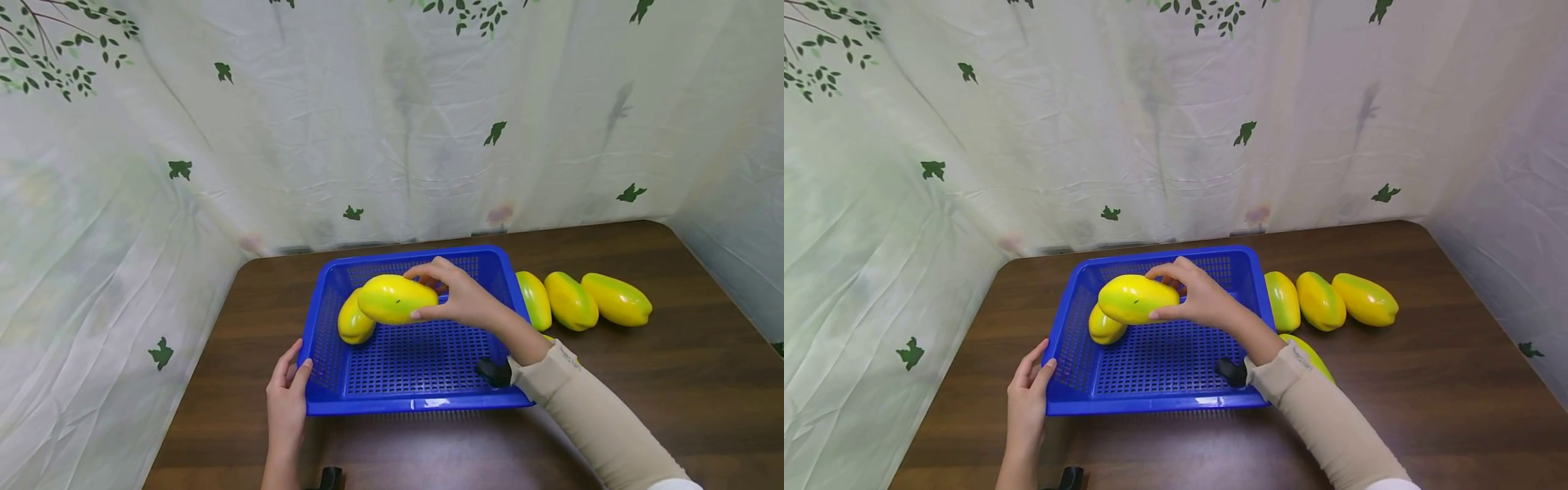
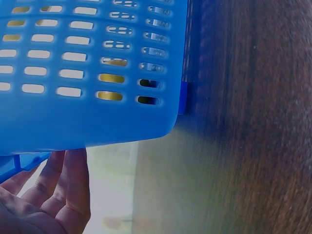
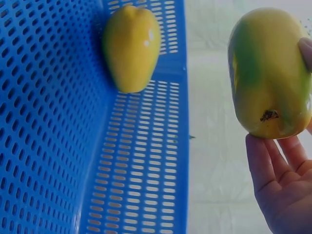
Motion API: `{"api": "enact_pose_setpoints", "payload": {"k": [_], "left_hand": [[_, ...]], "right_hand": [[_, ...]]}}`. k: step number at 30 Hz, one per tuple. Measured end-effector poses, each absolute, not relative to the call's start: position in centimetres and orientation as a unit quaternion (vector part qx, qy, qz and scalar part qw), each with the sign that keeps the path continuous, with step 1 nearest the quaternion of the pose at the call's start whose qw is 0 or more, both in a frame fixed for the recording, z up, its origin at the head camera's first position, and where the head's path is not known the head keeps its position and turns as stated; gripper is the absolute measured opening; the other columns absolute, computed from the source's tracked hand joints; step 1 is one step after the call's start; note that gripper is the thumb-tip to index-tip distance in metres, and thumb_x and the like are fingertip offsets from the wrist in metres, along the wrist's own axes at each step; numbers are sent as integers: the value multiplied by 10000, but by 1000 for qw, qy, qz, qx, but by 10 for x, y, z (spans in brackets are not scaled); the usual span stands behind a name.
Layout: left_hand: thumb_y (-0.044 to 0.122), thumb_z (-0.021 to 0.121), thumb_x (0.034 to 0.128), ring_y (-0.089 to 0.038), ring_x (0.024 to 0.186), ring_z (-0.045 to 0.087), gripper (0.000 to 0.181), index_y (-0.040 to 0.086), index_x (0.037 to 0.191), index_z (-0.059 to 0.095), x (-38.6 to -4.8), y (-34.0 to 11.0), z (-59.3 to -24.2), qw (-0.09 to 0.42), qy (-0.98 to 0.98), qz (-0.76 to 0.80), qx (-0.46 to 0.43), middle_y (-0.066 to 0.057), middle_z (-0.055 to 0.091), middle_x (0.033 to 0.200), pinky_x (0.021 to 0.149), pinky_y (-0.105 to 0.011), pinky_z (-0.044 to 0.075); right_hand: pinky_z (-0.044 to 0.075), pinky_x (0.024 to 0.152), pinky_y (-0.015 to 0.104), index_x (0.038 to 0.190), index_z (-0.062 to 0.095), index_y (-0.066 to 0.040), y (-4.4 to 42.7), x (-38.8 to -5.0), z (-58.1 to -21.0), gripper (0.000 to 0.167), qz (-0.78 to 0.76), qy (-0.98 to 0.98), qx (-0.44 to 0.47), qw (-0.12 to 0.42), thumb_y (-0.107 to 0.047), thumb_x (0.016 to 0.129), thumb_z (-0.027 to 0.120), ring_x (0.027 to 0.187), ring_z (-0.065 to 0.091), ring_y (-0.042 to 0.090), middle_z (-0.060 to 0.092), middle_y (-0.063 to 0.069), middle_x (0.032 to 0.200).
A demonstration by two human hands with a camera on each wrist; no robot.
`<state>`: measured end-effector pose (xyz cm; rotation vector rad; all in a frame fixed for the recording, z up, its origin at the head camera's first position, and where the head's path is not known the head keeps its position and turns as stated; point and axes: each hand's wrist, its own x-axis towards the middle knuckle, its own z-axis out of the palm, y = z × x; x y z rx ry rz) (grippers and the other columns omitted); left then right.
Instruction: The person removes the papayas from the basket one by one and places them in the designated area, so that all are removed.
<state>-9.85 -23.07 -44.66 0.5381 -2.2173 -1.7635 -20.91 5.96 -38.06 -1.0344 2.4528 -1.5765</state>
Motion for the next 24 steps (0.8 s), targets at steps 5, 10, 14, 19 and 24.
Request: {"api": "enact_pose_setpoints", "payload": {"k": [5,10,14,19,24], "left_hand": [[186,545,906,-143,760,581,349,171,1254,529,-99,-230,-447,133,-758,-612,183,-168,586,1015,635,-256,496],[167,548,904,-150,738,585,344,159,1247,536,-98,-230,-447,139,-754,-615,183,-156,594,967,623,-275,500],[164,547,904,-154,731,582,346,155,1250,533,-98,-230,-446,138,-755,-615,182,-166,591,962,619,-276,499],[182,549,904,-151,736,582,345,166,1249,534,-98,-230,-446,133,-757,-612,185,-174,586,982,632,-295,500],[184,546,905,-155,743,577,347,165,1251,532,-99,-229,-445,133,-758,-610,186,-176,584,985,645,-302,500]], "right_hand": [[456,747,316,1174,568,-192,67,-205,-379,531,-512,797,-322,1,-335,702,764,883,479,138,462,-14,983],[449,732,308,1153,579,-180,75,-203,-381,502,-508,799,-319,-26,-301,705,769,874,473,133,464,-21,957],[446,731,316,1158,574,-171,81,-200,-381,499,-507,802,-315,-38,-291,713,764,892,469,132,471,-31,954],[450,728,324,1171,564,-159,90,-195,-378,512,-510,804,-300,-55,-275,714,765,891,463,137,466,-25,937],[440,732,348,1178,559,-147,98,-190,-373,511,-514,807,-284,-68,-233,719,765,886,444,142,458,-4,933]]}}
